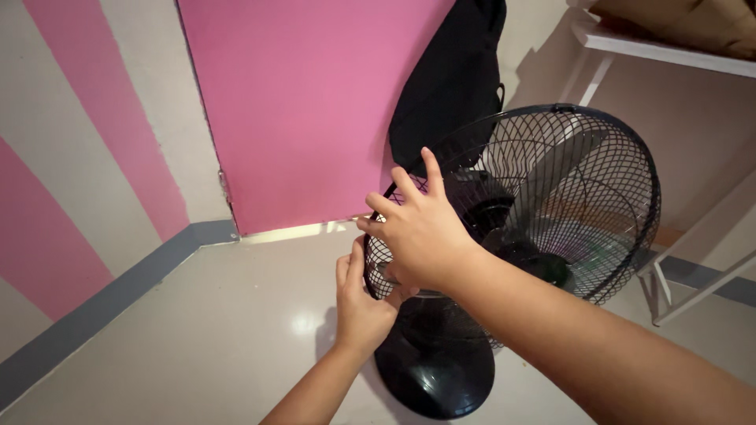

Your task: The person reassembles a standing electric fan by hand. They attach the fan blades to the motor hub, secure the blades with a nut, then fit and lock the front protective grille onto the fan head.

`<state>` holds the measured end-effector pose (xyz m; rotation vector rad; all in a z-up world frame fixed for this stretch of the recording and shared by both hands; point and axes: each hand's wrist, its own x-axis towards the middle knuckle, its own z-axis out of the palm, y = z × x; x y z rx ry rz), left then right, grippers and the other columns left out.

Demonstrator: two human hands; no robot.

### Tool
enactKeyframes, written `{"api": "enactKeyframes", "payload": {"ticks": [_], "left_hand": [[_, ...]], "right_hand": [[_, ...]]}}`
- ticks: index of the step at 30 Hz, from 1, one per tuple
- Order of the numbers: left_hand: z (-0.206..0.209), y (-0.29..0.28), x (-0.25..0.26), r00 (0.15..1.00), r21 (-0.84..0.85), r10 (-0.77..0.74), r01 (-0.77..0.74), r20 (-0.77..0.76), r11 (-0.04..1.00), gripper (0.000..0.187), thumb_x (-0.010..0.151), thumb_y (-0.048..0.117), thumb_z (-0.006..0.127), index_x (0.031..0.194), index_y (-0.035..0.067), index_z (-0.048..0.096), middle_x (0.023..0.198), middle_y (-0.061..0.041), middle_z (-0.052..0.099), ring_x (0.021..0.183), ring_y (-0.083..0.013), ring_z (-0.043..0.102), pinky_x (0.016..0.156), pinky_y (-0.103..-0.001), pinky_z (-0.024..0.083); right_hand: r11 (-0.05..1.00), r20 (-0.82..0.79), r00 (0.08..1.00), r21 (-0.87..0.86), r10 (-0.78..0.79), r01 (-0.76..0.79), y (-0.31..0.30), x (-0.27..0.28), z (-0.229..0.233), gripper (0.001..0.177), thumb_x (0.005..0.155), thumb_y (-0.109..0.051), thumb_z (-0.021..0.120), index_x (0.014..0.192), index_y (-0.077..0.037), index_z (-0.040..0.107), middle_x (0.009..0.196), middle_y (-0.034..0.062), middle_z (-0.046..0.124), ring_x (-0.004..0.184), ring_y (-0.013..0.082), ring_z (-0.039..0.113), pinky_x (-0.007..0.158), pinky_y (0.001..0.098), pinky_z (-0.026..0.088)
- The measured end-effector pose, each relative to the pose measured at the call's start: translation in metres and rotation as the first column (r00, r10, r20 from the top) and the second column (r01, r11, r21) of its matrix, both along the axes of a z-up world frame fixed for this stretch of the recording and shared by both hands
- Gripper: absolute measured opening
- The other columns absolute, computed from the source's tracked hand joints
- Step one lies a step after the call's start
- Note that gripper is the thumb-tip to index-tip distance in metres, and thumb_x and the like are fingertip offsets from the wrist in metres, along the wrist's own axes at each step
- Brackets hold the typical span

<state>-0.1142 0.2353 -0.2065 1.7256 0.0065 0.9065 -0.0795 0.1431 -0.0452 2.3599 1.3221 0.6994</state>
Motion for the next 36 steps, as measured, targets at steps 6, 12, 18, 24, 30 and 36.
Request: {"api": "enactKeyframes", "payload": {"ticks": [6, 12, 18, 24, 30, 36], "left_hand": [[0.004, 0.001, -0.002, 0.996, -0.026, -0.031, 0.029, -0.086, 0.999, 0.121, 0.060, 0.021, 0.097, 0.159, 0.012, 0.028, 0.118, -0.010, 0.052, 0.105, -0.0252, 0.061, 0.090, -0.036, 0.055], [0.008, 0.002, -0.004, 0.997, -0.019, -0.051, 0.050, -0.054, 0.999, 0.117, 0.060, 0.019, 0.098, 0.157, 0.012, 0.032, 0.121, -0.010, 0.052, 0.110, -0.0254, 0.061, 0.094, -0.037, 0.054], [0.012, 0.001, -0.002, 0.990, -0.060, -0.045, 0.037, -0.137, 0.998, 0.120, 0.057, 0.018, 0.098, 0.156, 0.011, 0.030, 0.119, -0.008, 0.051, 0.108, -0.0239, 0.060, 0.096, -0.037, 0.052], [0.009, -0.001, 0.002, 0.977, -0.105, -0.044, 0.022, -0.207, 0.994, 0.117, 0.055, 0.018, 0.097, 0.155, 0.012, 0.037, 0.115, -0.007, 0.051, 0.104, -0.0227, 0.062, 0.095, -0.036, 0.053], [0.006, 0.006, 0.001, 0.988, -0.038, -0.059, 0.054, -0.143, 0.998, 0.119, 0.060, 0.020, 0.096, 0.158, 0.011, 0.028, 0.118, -0.009, 0.052, 0.109, -0.0244, 0.059, 0.095, -0.037, 0.052], [0.001, 0.007, -0.004, 0.996, 0.050, -0.055, 0.058, -0.068, 0.997, 0.117, 0.066, 0.021, 0.093, 0.159, 0.011, 0.023, 0.135, -0.017, 0.046, 0.125, -0.0337, 0.053, 0.104, -0.043, 0.047]], "right_hand": [[0.999, -0.036, 0.999, -0.022, 0.025, -0.026, -0.006, 0.002, 0.004, 0.084, 0.056, -0.052, 0.091, 0.127, -0.015, 0.066, 0.126, 0.0057, 0.060, 0.135, 0.0411, 0.040, 0.117, 0.0680, 0.014], [0.982, -0.008, 0.988, 0.116, 0.154, -0.152, -0.010, 0.002, 0.004, 0.111, 0.048, -0.050, 0.094, 0.141, -0.009, 0.050, 0.121, 0.0091, 0.065, 0.129, 0.0408, 0.048, 0.118, 0.0597, 0.021], [0.986, -0.028, 0.991, 0.105, 0.131, -0.127, -0.009, 0.000, 0.006, 0.114, 0.047, -0.040, 0.095, 0.146, -0.013, 0.043, 0.122, 0.0127, 0.064, 0.131, 0.0442, 0.045, 0.115, 0.0581, 0.023], [0.986, -0.051, 0.991, 0.120, 0.123, -0.116, -0.011, 0.001, 0.005, 0.113, 0.047, -0.036, 0.094, 0.146, -0.019, 0.043, 0.122, 0.0119, 0.064, 0.132, 0.0449, 0.044, 0.115, 0.0585, 0.024], [0.943, -0.002, 0.952, 0.142, 0.305, -0.302, -0.023, 0.009, -0.009, 0.081, 0.063, -0.040, 0.084, 0.135, -0.015, 0.059, 0.133, 0.0091, 0.062, 0.137, 0.0333, 0.046, 0.118, 0.0583, 0.024], [0.925, 0.097, 0.936, 0.149, 0.339, -0.351, -0.045, 0.011, -0.025, 0.052, 0.088, -0.044, 0.072, 0.133, -0.019, 0.064, 0.149, 0.0064, 0.054, 0.147, 0.0271, 0.039, 0.121, 0.0576, 0.024]]}}
